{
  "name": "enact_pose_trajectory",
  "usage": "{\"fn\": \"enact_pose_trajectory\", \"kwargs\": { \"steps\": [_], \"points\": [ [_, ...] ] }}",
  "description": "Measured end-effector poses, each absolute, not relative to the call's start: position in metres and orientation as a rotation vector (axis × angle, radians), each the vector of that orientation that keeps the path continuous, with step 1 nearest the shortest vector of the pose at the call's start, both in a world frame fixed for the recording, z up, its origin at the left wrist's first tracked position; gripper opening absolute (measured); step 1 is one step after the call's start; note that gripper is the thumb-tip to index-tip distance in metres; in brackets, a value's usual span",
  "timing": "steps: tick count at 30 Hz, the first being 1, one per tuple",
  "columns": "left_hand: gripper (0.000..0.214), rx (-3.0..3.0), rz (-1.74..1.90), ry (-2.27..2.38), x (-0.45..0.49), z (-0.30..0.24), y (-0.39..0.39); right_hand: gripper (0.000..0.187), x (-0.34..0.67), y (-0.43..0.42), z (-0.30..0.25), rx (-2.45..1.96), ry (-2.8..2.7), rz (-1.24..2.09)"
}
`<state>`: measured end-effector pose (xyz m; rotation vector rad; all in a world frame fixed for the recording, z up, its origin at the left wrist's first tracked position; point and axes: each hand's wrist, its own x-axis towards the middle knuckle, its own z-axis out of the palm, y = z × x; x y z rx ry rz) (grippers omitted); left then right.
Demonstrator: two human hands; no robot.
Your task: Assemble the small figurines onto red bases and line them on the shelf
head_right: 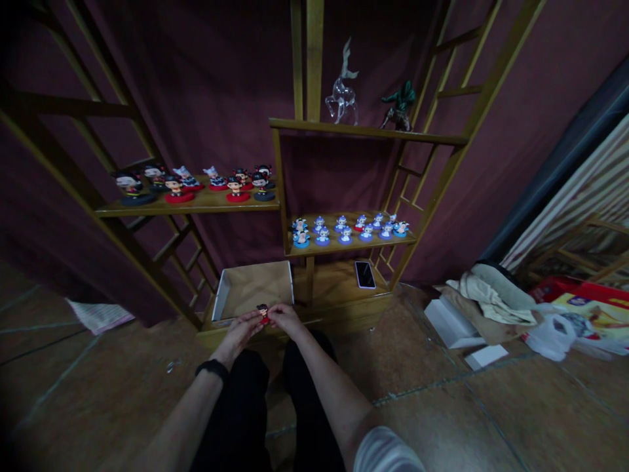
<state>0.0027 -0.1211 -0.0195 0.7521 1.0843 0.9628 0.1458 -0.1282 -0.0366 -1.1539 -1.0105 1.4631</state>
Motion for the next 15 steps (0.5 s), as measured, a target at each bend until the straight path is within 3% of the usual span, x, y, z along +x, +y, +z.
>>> {"fn": "enact_pose_trajectory", "kwargs": {
  "steps": [15],
  "points": [
    [0.025, 0.81, 0.926, 1.045, 0.0047, -0.0249, -0.1208, 0.021, 0.1362, -0.1264, -0.0406, -1.231, -0.943, 1.445]
  ]
}}
